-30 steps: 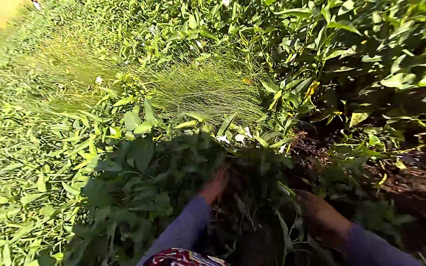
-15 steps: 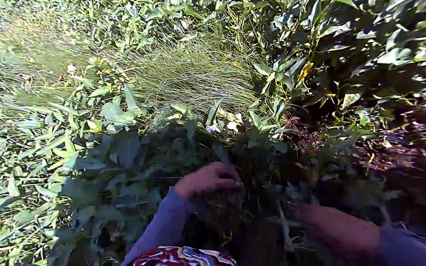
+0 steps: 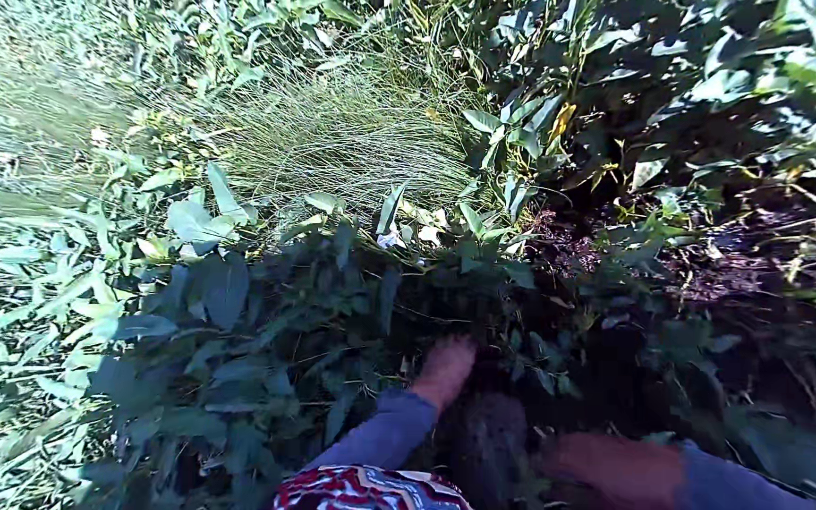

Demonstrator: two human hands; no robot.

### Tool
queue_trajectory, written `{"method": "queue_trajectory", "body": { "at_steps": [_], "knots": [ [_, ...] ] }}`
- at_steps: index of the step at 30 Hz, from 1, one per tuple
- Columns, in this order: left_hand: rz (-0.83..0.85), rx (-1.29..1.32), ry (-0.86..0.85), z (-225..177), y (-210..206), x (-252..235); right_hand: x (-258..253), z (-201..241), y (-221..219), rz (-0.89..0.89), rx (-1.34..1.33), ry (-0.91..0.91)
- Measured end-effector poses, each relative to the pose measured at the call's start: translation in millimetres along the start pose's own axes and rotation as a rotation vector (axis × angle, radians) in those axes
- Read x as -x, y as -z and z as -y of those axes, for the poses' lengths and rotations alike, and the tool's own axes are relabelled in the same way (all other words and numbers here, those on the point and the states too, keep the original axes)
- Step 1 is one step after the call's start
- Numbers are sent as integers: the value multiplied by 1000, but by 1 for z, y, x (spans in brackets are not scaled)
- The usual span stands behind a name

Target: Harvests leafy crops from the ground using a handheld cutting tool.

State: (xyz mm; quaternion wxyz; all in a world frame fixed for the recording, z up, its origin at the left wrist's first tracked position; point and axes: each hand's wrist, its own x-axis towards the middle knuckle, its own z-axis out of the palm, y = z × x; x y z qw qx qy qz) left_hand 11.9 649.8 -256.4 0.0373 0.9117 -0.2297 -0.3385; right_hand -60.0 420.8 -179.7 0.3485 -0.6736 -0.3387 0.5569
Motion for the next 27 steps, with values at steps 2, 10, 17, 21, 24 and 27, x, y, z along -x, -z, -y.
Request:
{"method": "queue_trajectory", "body": {
  "at_steps": [2,10,17,21,24,27],
  "knots": [
    [-11,-11,-1,0,-2,-4,0,1,1,-6,-5,-14],
    [47,39,89,-10,8,-8,-1,4,6,6,-9,-23],
    [-2,248,119,-2,18,-1,-1,0,7,18,-21,-55],
    [-6,334,49,-13,6,-2,-1,-1,7,24,-51,-59],
    [29,333,6,-19,-7,-6,-2,1,9,20,-35,-63],
    [-23,412,35,-11,-12,-9,-4,5,11,27,-23,-74]
  ]
}}
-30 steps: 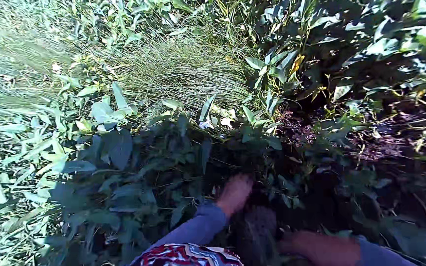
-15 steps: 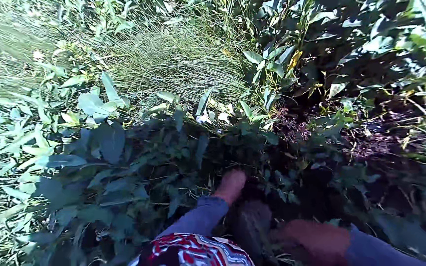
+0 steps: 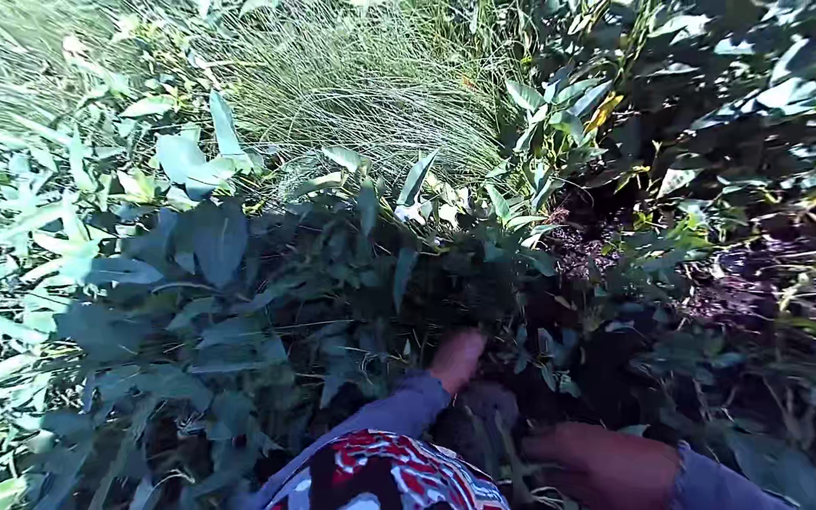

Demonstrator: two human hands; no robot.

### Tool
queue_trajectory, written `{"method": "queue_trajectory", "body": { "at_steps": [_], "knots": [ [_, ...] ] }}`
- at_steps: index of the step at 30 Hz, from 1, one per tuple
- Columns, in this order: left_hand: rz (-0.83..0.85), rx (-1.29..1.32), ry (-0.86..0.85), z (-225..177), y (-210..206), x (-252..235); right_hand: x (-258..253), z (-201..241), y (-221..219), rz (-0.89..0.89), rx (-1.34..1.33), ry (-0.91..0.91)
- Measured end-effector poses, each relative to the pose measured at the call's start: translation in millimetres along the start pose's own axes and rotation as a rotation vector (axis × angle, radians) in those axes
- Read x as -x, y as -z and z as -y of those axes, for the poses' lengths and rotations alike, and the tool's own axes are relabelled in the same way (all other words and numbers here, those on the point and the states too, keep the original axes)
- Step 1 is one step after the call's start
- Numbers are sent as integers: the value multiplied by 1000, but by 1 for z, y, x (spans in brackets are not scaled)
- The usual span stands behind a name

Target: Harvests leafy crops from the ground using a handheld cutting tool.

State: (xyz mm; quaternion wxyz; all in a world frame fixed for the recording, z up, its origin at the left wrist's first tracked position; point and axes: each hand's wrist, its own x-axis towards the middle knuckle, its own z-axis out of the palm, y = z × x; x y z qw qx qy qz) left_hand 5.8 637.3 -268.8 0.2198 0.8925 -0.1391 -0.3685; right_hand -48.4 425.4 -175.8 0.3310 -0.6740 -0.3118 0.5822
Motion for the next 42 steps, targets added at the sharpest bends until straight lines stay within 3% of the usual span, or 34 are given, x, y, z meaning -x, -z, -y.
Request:
{"method": "queue_trajectory", "body": {
  "at_steps": [5,12,15,22,30,36,42],
  "knots": [
    [-228,174,139,17,29,5,1,0,-1,-12,-22,0],
    [31,-207,-51,5,7,4,-4,-1,1,-11,4,30],
    [11,-202,-75,7,9,3,-5,0,2,-5,5,8],
    [-424,130,254,47,58,9,11,-23,15,-155,-168,47],
    [-273,-204,136,44,43,7,4,-51,15,-550,-509,-242],
    [-88,-380,342,27,39,10,-41,-40,2,-749,-533,-259],
    [-36,-442,379,26,36,11,-70,-26,7,-814,-536,-339]
  ]
}}
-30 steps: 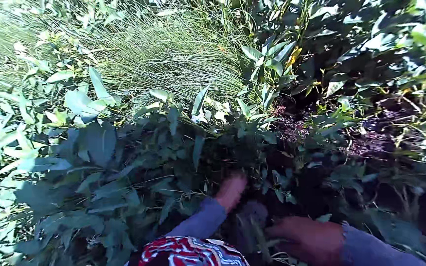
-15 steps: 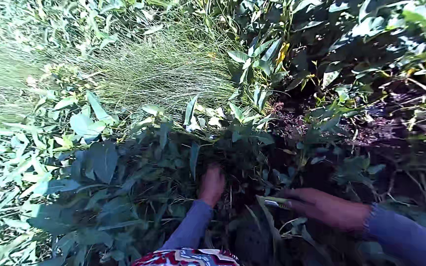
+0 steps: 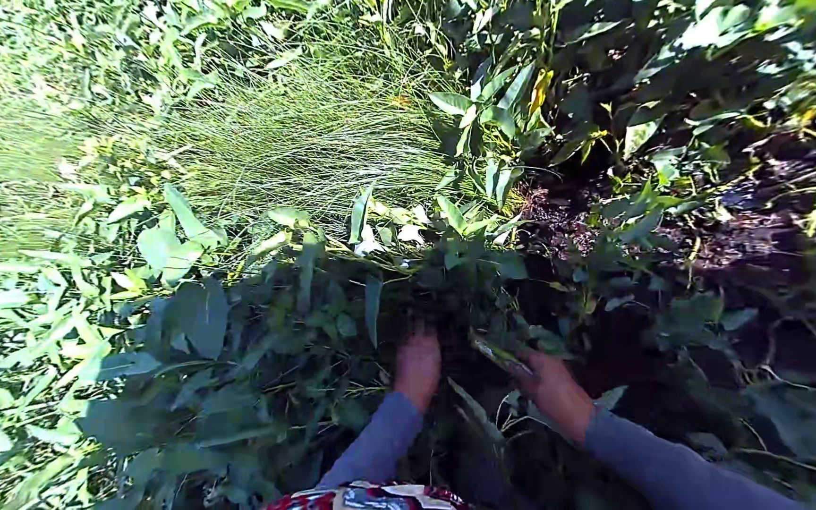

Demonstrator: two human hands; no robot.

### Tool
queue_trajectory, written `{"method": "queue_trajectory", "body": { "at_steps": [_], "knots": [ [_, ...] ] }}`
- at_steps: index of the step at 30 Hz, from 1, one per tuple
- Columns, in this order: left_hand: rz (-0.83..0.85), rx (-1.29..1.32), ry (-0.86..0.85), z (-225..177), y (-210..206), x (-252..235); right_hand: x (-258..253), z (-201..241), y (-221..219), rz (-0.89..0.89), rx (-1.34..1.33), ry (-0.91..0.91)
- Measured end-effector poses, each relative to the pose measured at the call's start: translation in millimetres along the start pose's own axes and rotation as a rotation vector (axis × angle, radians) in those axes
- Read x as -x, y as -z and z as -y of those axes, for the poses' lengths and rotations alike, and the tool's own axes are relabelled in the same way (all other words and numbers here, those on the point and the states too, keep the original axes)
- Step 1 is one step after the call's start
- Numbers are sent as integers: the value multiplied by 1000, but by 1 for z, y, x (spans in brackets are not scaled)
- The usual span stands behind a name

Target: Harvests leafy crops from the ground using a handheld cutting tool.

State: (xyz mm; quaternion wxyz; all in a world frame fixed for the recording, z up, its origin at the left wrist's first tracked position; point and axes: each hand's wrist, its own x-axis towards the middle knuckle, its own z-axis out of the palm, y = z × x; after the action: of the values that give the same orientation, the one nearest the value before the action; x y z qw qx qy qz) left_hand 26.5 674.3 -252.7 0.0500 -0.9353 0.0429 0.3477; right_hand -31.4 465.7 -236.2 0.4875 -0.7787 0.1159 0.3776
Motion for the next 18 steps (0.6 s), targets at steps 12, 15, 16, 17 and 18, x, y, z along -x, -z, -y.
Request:
{"method": "queue_trajectory", "body": {
  "at_steps": [12,15,16,17,18],
  "knots": [
    [-10,15,-15,1,-1,2,-13,2,-3,-33,17,-33],
    [1,57,-3,1,-1,2,-13,-3,-5,6,-71,-60],
    [-1,69,0,4,-2,2,-9,-4,0,28,-98,-66],
    [-7,78,2,6,-4,2,-5,-7,6,42,-131,-62],
    [-21,83,1,9,-5,3,-4,-12,11,57,-158,-53]
  ]
}}
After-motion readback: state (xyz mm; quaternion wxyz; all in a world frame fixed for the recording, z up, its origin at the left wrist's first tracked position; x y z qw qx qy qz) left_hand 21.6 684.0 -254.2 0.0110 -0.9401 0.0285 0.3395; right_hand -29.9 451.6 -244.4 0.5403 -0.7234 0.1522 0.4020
